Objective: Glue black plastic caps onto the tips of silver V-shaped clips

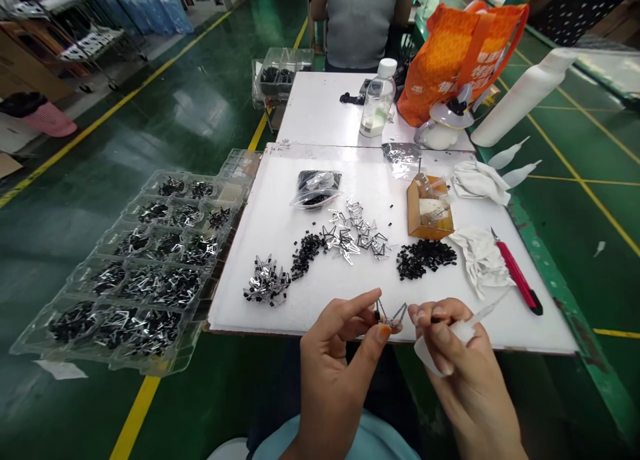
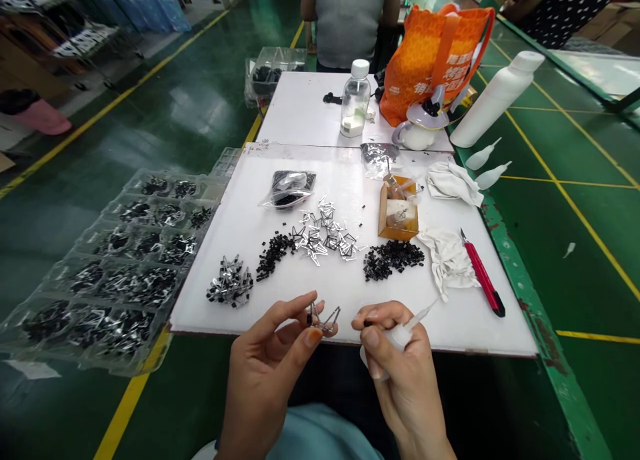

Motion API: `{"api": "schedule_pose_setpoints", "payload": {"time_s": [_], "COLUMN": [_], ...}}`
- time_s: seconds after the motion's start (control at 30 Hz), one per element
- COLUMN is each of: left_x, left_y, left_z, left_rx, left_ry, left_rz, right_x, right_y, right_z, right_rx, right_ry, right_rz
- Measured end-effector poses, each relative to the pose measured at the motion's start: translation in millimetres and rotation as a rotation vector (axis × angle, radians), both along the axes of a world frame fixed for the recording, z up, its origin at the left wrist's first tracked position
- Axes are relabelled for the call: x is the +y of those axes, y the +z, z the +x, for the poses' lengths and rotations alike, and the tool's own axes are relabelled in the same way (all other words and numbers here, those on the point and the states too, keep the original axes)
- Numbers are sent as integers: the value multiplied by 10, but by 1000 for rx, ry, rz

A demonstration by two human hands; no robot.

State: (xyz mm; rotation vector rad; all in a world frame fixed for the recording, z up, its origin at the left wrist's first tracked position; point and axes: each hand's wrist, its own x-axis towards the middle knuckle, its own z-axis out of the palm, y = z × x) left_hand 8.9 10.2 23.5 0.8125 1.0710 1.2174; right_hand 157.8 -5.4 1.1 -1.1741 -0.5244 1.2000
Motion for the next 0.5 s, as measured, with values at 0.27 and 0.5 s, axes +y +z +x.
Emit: {"api": "schedule_pose_setpoints", "payload": {"time_s": [0.27,0.5], "left_x": [-25,-40], "left_y": [5,-15], "left_z": [-6,22], "left_rx": [125,275], "left_ry": [27,70], "left_rz": [108,367], "right_x": [20,2], "right_y": [51,79], "right_z": [-39,-75], "right_rx": [55,-14], "right_ry": [-42,48], "right_rz": [-25,36]}}
